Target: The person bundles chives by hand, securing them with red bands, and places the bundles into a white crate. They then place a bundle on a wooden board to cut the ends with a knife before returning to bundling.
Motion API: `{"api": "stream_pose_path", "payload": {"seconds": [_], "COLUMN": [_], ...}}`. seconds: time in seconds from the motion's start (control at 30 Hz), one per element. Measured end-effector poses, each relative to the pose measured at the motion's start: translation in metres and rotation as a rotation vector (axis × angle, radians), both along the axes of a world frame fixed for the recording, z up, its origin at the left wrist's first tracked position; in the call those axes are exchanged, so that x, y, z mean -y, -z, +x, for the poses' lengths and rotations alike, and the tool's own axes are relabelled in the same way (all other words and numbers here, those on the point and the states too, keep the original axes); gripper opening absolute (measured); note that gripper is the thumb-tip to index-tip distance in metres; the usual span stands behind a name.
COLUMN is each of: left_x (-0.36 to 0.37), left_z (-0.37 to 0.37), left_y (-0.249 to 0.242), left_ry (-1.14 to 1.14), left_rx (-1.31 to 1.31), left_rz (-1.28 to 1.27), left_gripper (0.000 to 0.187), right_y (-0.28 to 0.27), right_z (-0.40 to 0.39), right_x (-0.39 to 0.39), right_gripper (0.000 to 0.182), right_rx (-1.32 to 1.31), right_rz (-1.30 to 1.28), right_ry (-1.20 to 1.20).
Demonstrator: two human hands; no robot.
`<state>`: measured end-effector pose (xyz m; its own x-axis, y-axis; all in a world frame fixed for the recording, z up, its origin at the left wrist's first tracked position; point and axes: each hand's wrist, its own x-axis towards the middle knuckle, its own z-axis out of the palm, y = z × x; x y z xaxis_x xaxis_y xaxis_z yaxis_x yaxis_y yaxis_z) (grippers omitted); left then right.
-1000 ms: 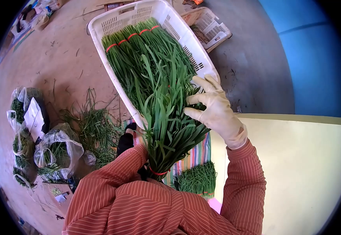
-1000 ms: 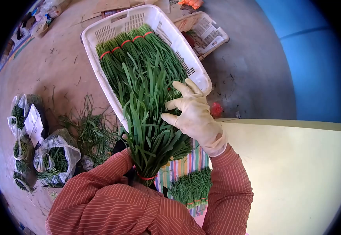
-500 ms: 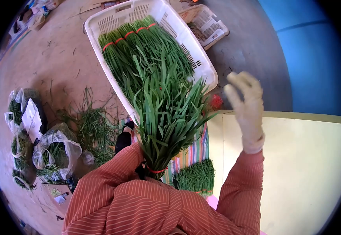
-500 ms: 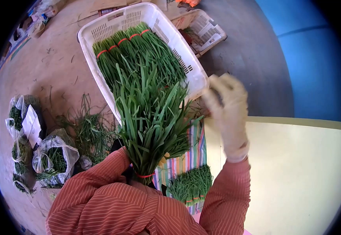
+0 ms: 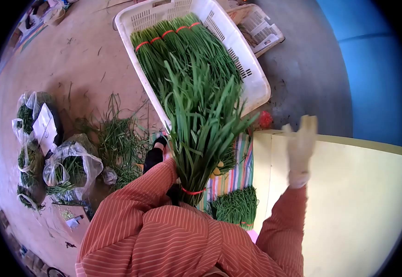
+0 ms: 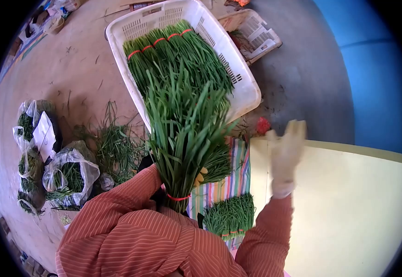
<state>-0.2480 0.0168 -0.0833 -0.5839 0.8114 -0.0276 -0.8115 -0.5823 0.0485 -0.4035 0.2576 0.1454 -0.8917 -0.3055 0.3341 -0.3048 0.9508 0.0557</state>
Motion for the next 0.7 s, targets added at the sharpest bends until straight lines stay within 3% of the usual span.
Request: {"api": "stream_pose_path", "payload": {"seconds": [0.03,0.1,0.17,0.23,0.27,0.3,0.4,0.7], "left_x": [0.004,-0.003,-0.003,-0.003,-0.004,-0.006,-0.012,-0.026], "left_z": [-0.004,-0.009,-0.014,-0.015,-0.015,-0.015,-0.017,-0.023], "left_y": [-0.008,0.016,0.019,0.018,0.019,0.019,0.025,0.042], "left_ry": [-0.058,-0.095,-0.185,-0.257,-0.292,-0.328,-0.432,-0.645], "left_rx": [0.111,0.072,0.127,0.165,0.191,0.207,0.247,0.331], "left_rz": [0.086,0.132,0.121,0.091,0.080,0.064,0.037,-0.012], "left_gripper": [0.061,0.060,0.061,0.061,0.061,0.061,0.062,0.064], "right_y": [0.015,0.025,0.039,0.054,0.083,0.099,0.105,0.075], "right_z": [0.025,0.075,0.087,0.082,0.075,0.075,0.080,0.080], "right_x": [0.016,0.066,0.111,0.130,0.129,0.125,0.119,0.131], "right_gripper": [0.069,0.075,0.074,0.056,0.038,0.038,0.025,0.031], "right_rx": [0.370,0.696,0.888,0.897,0.953,0.954,0.954,0.959], "right_rz": [-0.340,-0.519,-0.962,-0.919,-1.160,-1.165,-1.672,-1.733], "right_ry": [0.008,-0.129,-0.097,-0.036,0.041,0.047,0.263,0.315]}}
